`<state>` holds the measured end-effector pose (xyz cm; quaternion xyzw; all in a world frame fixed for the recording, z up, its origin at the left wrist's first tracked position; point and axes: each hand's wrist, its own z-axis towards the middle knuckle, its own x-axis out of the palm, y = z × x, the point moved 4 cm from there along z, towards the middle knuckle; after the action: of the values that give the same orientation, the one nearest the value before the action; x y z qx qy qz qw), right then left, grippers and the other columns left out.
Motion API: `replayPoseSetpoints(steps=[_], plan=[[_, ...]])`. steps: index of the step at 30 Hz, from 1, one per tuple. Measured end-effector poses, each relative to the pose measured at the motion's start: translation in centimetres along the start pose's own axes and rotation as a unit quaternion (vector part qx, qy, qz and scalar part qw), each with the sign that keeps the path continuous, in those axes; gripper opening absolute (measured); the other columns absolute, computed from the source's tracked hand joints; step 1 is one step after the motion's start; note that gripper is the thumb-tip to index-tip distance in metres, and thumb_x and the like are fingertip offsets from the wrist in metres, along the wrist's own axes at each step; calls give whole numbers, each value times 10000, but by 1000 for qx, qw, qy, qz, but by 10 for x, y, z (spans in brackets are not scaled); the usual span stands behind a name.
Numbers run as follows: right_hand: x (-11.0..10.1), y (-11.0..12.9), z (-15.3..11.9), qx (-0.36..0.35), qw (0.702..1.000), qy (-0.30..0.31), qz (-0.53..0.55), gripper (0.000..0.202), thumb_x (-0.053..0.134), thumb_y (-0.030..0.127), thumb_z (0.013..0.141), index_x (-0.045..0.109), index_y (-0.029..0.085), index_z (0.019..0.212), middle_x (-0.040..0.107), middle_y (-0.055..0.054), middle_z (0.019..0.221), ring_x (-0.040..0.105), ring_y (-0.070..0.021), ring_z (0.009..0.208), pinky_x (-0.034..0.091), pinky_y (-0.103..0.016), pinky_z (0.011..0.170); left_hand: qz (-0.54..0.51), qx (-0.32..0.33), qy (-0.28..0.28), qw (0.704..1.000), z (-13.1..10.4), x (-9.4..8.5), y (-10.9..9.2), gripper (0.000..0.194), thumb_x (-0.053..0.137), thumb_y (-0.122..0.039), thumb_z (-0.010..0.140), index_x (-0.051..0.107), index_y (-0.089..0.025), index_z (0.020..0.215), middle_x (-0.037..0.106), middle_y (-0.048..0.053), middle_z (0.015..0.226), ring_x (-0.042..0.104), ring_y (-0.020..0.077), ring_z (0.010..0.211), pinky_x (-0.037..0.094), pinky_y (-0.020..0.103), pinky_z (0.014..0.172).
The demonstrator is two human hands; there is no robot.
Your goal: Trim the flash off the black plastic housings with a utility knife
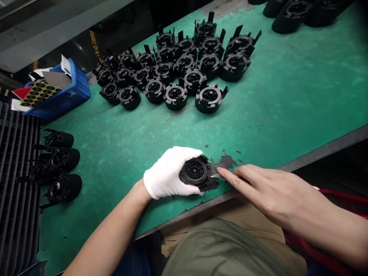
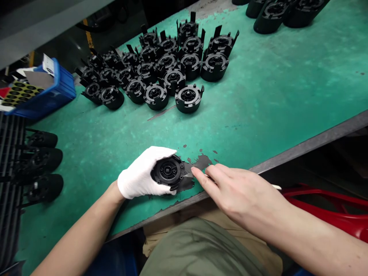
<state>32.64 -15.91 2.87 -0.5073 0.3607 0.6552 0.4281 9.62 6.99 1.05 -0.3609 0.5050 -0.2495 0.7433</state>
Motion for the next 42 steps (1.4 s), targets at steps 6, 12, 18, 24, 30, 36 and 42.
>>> replayPoseSetpoints(steps=[6,12,18,24,30,36,42], plan=[[-16,-9,7,-8,996,-5,93,657,622,14,1131,675,183,1764,757,-21,1046,730,-194,824,522,-346,729,-20,16,-6,1000,2,-1,-4,1014,1176,-707,888,735,-262,1685,912,211,1591,923,442,1459,750,628,1322],[-22,-8,40,9,975,-20,220,630,610,84,1212,635,236,1824,694,49,958,655,-139,691,473,-310,650,-10,11,-9,1000,1,4,1,1063,1150,-785,884,727,-252,1701,914,223,1588,935,456,1439,767,632,1300],[-1,-17,35,22,973,-11,231,605,561,85,1220,676,288,1779,753,11,1015,735,-168,762,512,-313,689,-21,20,-8,1000,-1,8,7,1174,1162,-809,863,669,-263,1779,873,244,1679,894,486,1539,728,668,1367],[-18,-31,29,105,975,-12,196,558,591,141,1288,631,289,1825,850,-58,1158,852,-224,888,646,-348,782,-30,12,3,999,0,8,10,1300,1193,-801,811,605,-268,1840,808,267,1785,844,521,1625,693,712,1414],[-30,10,29,106,973,-29,200,657,574,158,1322,498,234,1971,877,-76,1223,898,-213,973,702,-322,853,-7,40,-3,999,-2,7,6,1210,1165,-667,903,554,-270,1869,801,269,1783,842,506,1617,686,708,1407],[-24,32,18,127,984,-26,124,786,532,195,1346,303,244,2095,850,-39,1083,833,-199,754,598,-350,640,4,79,-12,997,-2,7,4,1242,1101,-859,930,540,-262,1864,852,255,1675,876,492,1507,677,693,1379],[-29,30,16,128,987,-22,94,783,460,233,1361,263,288,2116,828,-33,1074,784,-184,691,552,-377,606,-7,62,44,997,-1,6,0,1326,1007,-915,986,414,-272,1983,841,238,1709,883,494,1515,695,645,1346]])
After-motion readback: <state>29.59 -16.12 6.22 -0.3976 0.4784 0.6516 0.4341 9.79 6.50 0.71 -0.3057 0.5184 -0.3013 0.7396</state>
